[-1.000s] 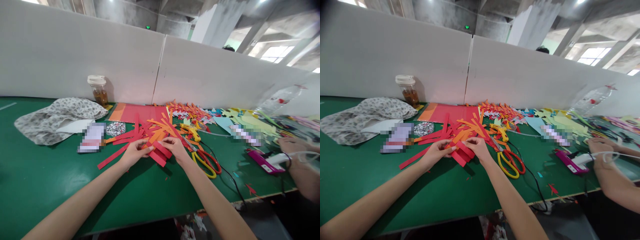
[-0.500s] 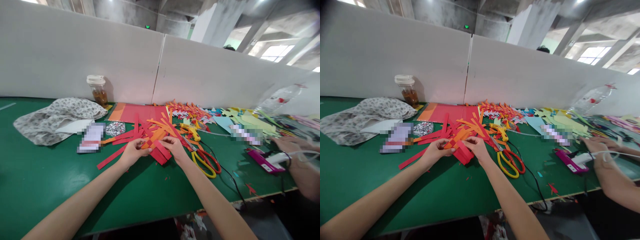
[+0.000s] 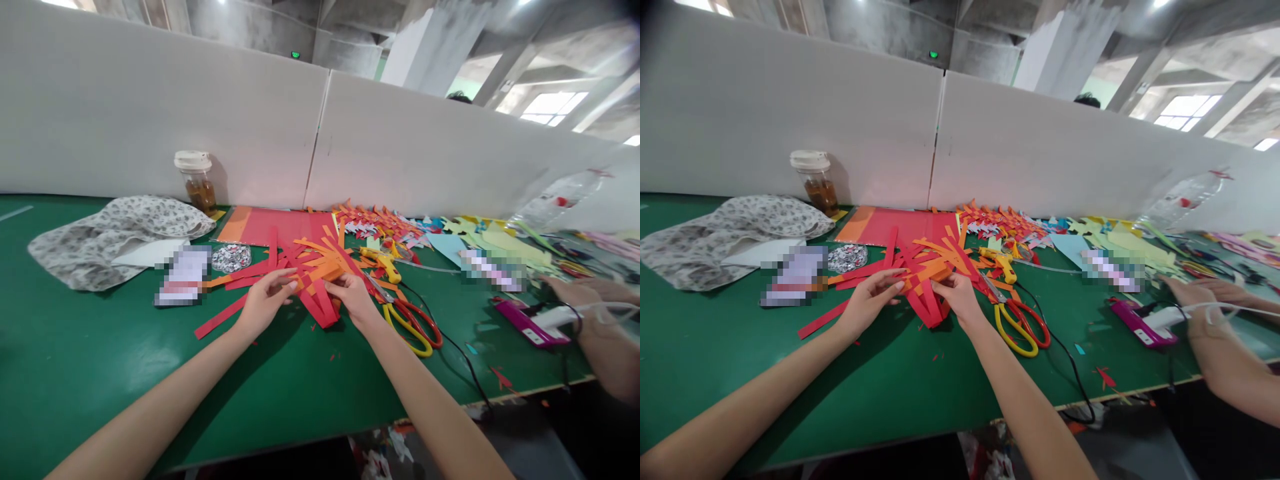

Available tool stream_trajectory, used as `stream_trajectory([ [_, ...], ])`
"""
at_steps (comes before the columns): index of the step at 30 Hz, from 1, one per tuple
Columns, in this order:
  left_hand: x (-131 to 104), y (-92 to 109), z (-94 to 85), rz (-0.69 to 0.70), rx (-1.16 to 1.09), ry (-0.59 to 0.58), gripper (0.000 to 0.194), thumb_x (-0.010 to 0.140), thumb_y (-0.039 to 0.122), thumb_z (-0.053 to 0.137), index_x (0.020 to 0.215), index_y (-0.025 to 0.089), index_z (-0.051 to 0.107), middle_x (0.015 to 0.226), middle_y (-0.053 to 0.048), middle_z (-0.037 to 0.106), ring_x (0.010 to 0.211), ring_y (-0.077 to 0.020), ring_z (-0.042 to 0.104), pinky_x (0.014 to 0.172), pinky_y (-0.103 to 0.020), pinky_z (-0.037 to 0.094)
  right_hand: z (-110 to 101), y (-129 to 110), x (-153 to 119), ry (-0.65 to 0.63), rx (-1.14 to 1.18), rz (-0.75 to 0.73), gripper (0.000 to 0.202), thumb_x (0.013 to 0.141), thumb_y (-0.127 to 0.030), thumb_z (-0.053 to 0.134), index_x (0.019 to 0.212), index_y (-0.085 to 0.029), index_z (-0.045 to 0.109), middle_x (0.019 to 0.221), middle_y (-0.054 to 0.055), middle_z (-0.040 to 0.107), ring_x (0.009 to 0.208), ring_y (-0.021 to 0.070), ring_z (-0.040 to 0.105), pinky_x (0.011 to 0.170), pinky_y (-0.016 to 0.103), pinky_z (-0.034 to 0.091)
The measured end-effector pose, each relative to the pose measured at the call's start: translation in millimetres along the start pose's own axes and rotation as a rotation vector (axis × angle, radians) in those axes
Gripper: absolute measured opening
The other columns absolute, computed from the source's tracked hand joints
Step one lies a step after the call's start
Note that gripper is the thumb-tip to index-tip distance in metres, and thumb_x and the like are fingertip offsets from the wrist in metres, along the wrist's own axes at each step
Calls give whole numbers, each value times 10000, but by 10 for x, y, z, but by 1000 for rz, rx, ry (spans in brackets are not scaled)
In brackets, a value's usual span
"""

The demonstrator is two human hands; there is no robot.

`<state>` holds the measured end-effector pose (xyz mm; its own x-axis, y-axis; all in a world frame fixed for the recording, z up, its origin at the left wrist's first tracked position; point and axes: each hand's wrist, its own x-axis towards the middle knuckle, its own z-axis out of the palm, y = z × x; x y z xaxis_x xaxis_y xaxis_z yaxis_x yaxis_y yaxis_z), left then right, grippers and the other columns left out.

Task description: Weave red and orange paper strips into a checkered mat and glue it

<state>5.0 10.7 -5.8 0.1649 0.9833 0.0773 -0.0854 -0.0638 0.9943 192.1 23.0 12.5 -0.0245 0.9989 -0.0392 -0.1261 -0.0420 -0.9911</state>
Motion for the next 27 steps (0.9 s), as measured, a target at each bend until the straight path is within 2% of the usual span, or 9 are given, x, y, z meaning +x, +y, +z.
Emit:
stream_trajectory([
  [5, -17, 22, 12, -48, 44, -19, 367, 767, 364, 637, 1070, 158, 654, 1000, -84, 702, 908, -199, 661, 691, -273, 561, 5, -2, -4, 24, 5, 3, 304, 491, -275, 810, 764, -170, 730, 809, 42, 743, 767, 223, 679, 758, 337, 511],
  [9, -12, 12, 25, -28, 47, 0, 456, 711, 346, 697, 1129, 178, 621, 1060, -77, 686, 865, -188, 670, 661, -271, 563, 7, -5, -3, 16, 14, 4, 287, 515, -299, 802, 760, -170, 726, 817, 47, 743, 765, 224, 679, 729, 330, 518],
  [16, 12, -23, 19, -114, -32, -48, 299, 704, 346, 701, 906, 128, 668, 782, -58, 722, 693, -159, 688, 621, -240, 535, -1, 0, -15, 8, -17, -10, 298, 532, -296, 796, 786, -160, 723, 856, 58, 741, 791, 224, 676, 755, 329, 512],
  [19, 10, -16, 28, -129, -49, -31, 325, 699, 341, 705, 938, 129, 649, 781, -54, 709, 698, -158, 683, 621, -243, 535, 0, -8, -15, 4, -27, -27, 284, 539, -298, 789, 781, -165, 722, 845, 51, 741, 772, 216, 674, 751, 330, 509],
  [22, 5, -29, 32, -81, 1, -14, 399, 677, 337, 724, 1013, 138, 636, 827, -54, 687, 744, -162, 666, 642, -255, 537, 9, -13, -14, -28, -53, -29, 270, 517, -285, 795, 749, -168, 719, 783, 37, 739, 727, 208, 670, 735, 330, 505],
  [27, -4, -73, 28, 4, 68, -98, 506, 696, 361, 705, 1151, 177, 579, 714, 6, 628, 671, -144, 624, 629, -271, 528, 42, -8, -39, -164, -99, 2, 281, 547, -293, 785, 790, -168, 719, 749, 24, 726, 722, 187, 660, 711, 307, 498],
])
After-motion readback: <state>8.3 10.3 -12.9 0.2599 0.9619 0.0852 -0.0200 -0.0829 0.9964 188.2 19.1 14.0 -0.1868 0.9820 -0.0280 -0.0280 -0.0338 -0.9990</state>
